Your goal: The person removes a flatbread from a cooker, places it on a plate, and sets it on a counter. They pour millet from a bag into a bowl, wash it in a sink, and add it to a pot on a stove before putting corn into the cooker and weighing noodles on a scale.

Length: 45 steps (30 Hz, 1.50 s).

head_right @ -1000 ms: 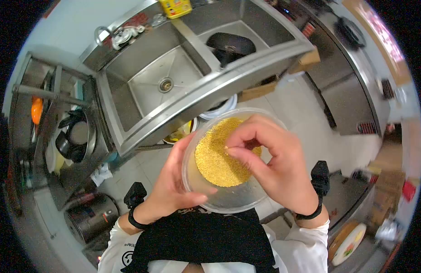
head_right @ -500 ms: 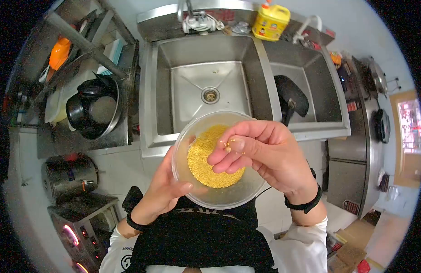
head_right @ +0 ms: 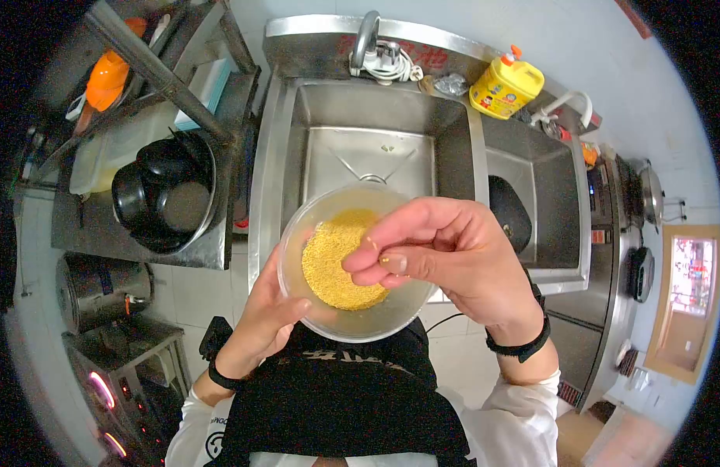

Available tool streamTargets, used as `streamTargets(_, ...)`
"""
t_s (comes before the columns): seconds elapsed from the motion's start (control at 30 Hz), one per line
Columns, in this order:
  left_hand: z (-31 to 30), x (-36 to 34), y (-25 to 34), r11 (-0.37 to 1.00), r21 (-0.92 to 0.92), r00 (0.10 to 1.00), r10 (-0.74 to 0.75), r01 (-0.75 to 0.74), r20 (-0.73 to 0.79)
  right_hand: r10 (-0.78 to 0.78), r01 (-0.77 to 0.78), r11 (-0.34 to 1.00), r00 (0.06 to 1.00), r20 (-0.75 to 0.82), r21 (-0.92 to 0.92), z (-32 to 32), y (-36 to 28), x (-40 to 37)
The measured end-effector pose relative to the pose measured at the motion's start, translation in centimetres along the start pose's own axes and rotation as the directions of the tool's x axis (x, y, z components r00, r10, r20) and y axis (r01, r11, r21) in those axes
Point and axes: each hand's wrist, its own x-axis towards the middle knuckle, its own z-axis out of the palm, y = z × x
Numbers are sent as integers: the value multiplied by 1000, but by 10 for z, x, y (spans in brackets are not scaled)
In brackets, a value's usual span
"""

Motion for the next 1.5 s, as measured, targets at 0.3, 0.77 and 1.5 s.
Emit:
streamTargets(0.3,-19,66,-1,984,-164,966,-107,70,-234,-500,15,-2,866,14,-1000,-196,54,151)
streamTargets(0.77,-81,223,-27,998,-50,916,22,-45,-400,-392,-99,466,868,-305,-879,-238,72,374)
streamTargets(1.5,-113,277,-50,998,-64,926,-30,7,-376,-165,478,73,872,462,-876,-204,148,318)
